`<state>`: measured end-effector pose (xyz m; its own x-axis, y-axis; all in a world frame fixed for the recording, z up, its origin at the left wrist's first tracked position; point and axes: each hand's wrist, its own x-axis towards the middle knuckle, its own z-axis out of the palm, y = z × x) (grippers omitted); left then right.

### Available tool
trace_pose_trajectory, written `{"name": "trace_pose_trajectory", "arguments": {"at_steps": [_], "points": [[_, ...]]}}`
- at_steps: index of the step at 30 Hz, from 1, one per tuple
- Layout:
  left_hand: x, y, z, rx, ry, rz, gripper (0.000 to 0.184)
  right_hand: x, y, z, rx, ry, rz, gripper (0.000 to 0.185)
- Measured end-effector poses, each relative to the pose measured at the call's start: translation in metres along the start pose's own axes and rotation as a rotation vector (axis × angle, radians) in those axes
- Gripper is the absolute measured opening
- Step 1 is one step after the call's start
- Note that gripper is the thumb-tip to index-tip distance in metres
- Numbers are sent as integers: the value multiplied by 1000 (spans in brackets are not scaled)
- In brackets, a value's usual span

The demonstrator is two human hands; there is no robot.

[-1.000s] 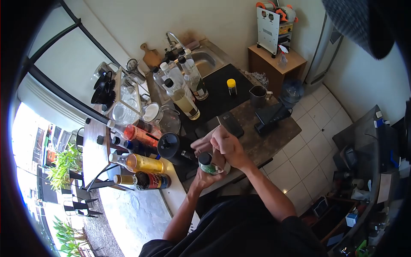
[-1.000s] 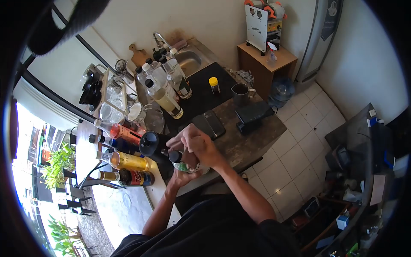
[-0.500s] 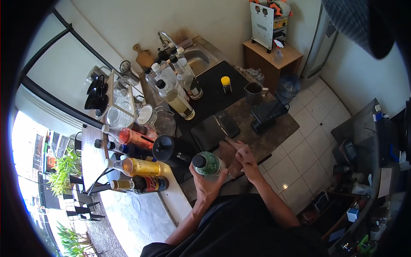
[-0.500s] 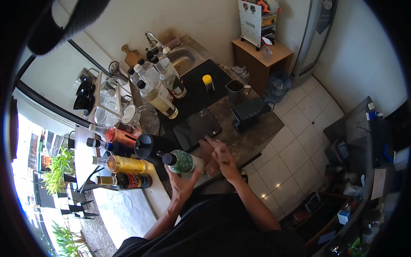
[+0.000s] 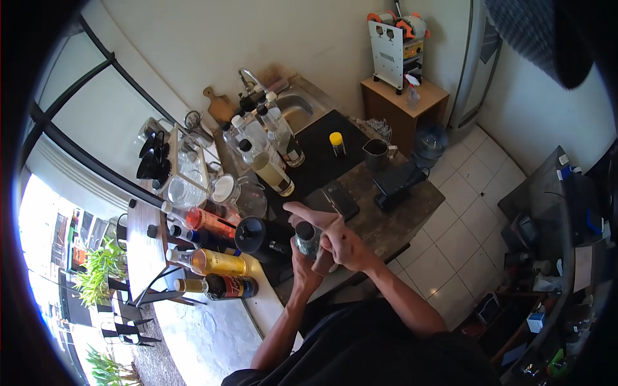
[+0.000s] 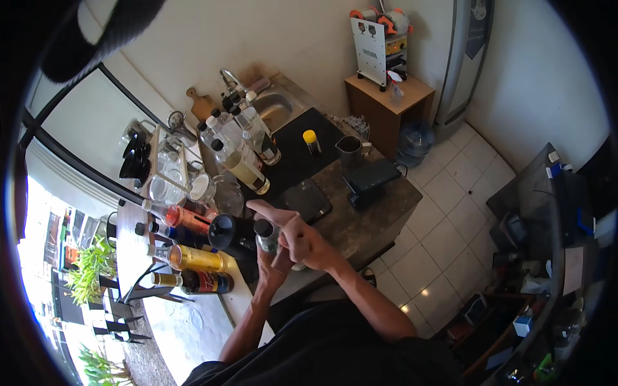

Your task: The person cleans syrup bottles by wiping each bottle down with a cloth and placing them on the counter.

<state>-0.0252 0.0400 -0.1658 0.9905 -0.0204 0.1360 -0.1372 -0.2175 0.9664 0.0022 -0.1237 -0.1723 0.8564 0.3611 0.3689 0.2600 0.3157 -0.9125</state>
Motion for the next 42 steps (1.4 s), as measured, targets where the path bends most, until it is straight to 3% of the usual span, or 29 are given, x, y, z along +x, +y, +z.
{"name": "trace_pose_trajectory", "arguments": {"at_steps": [2,6,8,11,12,14,19,20,22,26,28,29,31,32,34,38,39,41,42], "points": [[3,13,-5,235,-37,88,67,-19,13,-13,103,-107,284,20],[14,74,-19,-45,-192,61,60,-42,19,-6,258,75,107,15],[24,84,-24,-88,-143,58,61,-37,3,2,300,127,97,14],[28,113,-20,-159,-102,86,62,-26,-29,13,287,118,-278,16],[30,117,-19,-173,-80,94,62,-23,-43,11,-13,148,-309,18],[31,123,-20,-138,-96,83,60,-18,-49,11,-309,177,-336,20],[28,142,-9,-59,-184,224,64,-6,-47,11,313,330,-45,35],[30,140,-8,-46,-124,248,64,-5,-46,10,314,328,-48,35],[33,135,-2,-118,-1,293,62,-3,-41,7,483,463,140,40],[36,119,0,-71,45,226,60,-6,-23,3,438,542,248,36],[34,112,4,20,105,252,62,-8,-21,-1,105,620,433,35],[33,110,5,19,106,251,62,-10,-20,-1,105,620,434,35],[32,108,5,17,102,215,62,-12,-17,0,-299,621,494,32],[33,106,5,18,106,213,62,-16,-9,1,-298,616,495,32],[32,100,6,149,170,286,63,-26,6,5,-408,540,138,32],[40,97,-1,104,370,271,56,-30,-3,11,-431,457,153,34],[43,99,-3,101,384,277,56,-28,-7,15,-83,463,136,42],[45,99,-9,18,419,155,55,-18,-15,19,260,441,130,51],[46,96,-8,-43,444,102,61,-10,-20,22,-381,404,-97,58]]}}
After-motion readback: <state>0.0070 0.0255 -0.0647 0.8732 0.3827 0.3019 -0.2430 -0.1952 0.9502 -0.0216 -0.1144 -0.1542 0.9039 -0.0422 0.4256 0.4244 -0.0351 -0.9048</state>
